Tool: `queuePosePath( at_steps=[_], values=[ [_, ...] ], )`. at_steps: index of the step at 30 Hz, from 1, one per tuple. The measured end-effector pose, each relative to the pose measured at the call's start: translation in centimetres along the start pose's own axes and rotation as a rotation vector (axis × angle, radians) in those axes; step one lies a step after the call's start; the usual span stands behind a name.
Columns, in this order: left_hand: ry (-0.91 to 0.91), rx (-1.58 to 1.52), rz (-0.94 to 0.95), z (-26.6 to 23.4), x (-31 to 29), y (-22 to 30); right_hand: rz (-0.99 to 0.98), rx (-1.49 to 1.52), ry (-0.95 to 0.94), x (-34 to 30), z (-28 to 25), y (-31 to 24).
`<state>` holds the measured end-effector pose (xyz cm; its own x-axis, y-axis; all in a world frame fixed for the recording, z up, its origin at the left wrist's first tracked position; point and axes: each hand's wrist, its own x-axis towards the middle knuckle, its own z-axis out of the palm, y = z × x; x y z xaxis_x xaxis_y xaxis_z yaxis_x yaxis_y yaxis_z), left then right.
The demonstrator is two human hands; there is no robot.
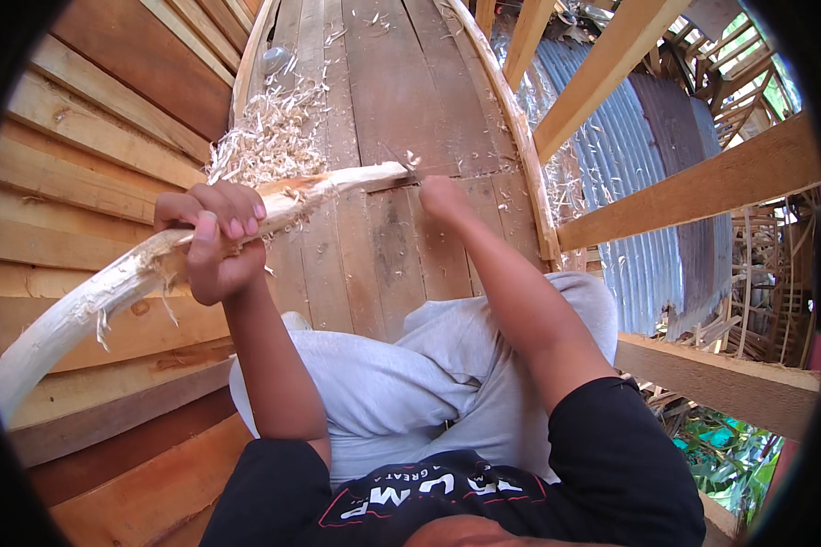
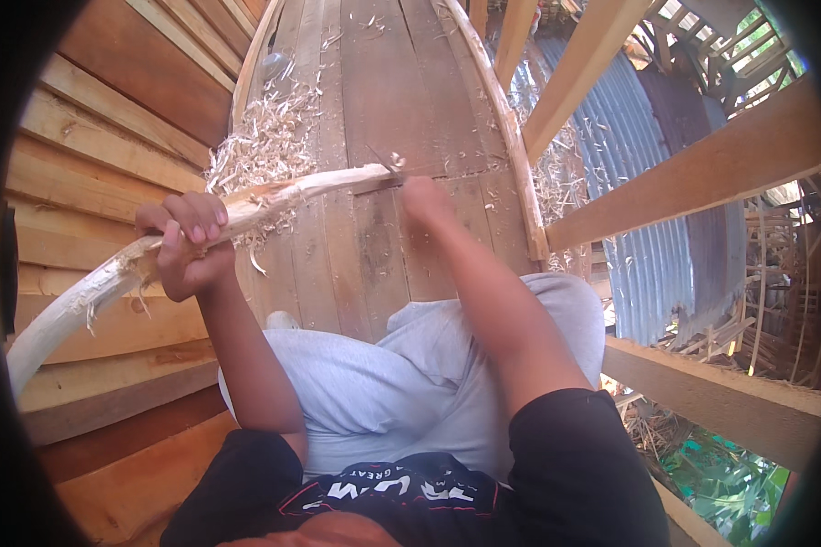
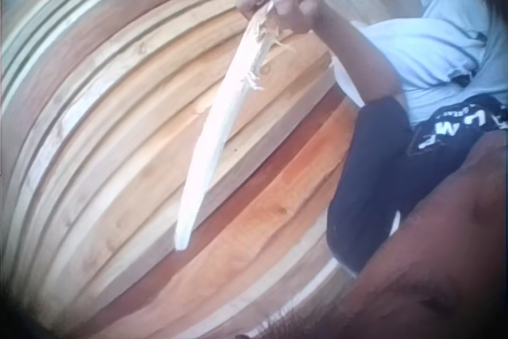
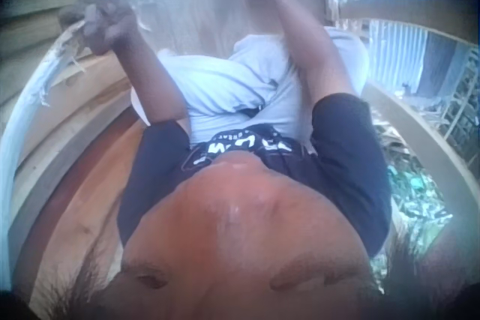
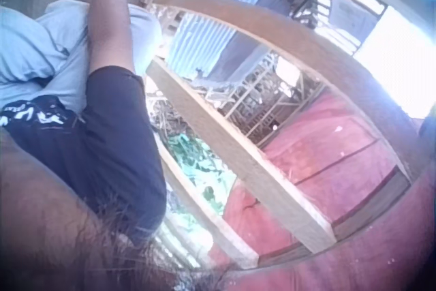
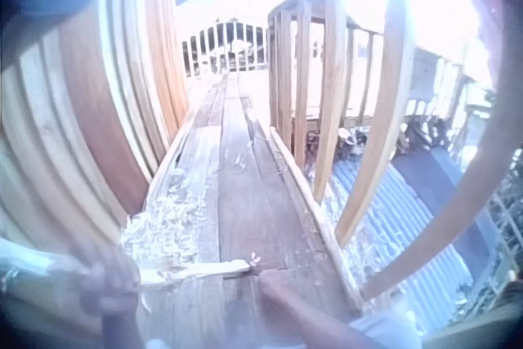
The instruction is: The person sits inside a wooden boat hull and uses a knife to carve a long, curved piece of wood. They repeatedly shave off thin layers of wood, creating shavings that accumulate on the floor.
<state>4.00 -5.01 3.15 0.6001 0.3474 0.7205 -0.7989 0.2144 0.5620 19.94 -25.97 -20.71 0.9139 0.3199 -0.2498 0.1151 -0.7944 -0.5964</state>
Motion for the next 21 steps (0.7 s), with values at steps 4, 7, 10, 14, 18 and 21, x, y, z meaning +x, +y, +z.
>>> queuePosePath(
  at_steps=[4, 7, 10, 14, 18, 21],
  values=[
    [-0.016, 0.076, -0.013, 1.8, -0.2, 0.0, -0.095, -0.114, -0.121, -0.1, -0.7, -1.2],
    [0.018, 0.111, -0.006, 0.1, -0.9, 0.8, 0.026, 0.176, -0.123, -6.5, -5.3, -14.0],
    [0.107, 0.017, -0.01, -0.4, -0.4, 0.3, 0.052, 0.182, -0.099, -3.3, -3.5, -8.9],
    [0.041, 0.013, -0.004, -1.7, -0.6, 0.5, -0.041, 0.145, -0.084, -4.3, -3.4, -9.3],
    [-0.007, 0.026, 0.02, -1.8, -0.1, 0.3, -0.096, 0.137, -0.033, -4.9, -3.9, -11.9],
    [-0.003, -0.005, -0.005, -1.2, -0.4, 0.4, -0.129, -0.071, -0.141, -2.7, -3.5, -5.8]
  ],
)
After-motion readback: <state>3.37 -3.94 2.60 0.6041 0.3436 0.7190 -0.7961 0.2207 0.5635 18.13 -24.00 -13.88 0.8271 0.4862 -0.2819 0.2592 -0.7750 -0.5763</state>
